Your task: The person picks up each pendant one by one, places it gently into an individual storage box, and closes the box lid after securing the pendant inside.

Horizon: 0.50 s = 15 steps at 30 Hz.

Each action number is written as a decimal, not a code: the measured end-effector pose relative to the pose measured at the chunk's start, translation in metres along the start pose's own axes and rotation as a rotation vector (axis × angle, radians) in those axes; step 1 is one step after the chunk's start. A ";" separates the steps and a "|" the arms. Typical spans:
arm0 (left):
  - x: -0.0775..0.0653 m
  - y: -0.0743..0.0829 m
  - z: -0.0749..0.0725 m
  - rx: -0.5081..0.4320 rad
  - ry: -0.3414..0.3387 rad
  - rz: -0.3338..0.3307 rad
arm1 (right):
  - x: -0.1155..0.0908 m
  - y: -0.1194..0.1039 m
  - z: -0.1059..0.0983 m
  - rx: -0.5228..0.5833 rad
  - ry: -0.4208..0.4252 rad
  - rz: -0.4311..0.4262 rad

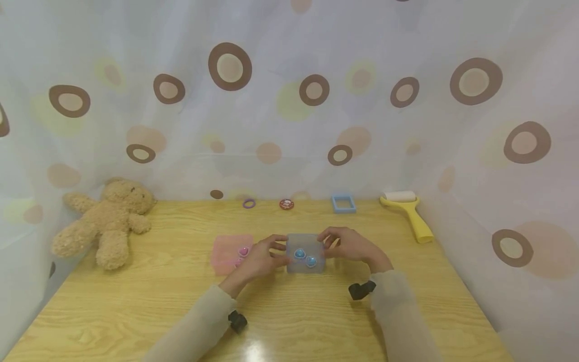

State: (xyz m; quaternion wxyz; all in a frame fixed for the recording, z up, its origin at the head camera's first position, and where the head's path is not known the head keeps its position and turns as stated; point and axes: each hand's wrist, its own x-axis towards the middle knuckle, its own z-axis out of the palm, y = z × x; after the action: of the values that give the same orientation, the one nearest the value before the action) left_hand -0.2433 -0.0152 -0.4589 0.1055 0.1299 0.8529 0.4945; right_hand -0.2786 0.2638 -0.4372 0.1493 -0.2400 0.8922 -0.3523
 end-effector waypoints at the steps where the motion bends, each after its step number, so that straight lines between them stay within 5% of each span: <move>1: 0.000 0.001 0.000 0.007 0.007 -0.002 | 0.000 -0.001 0.000 -0.001 -0.001 0.002; 15: -0.001 0.002 0.001 -0.020 0.016 0.004 | -0.002 -0.004 0.000 -0.020 -0.006 -0.014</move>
State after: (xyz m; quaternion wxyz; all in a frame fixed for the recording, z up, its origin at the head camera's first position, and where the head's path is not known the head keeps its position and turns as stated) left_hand -0.2419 -0.0136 -0.4581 0.0992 0.1266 0.8486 0.5040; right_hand -0.2758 0.2619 -0.4340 0.1469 -0.2487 0.8936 -0.3437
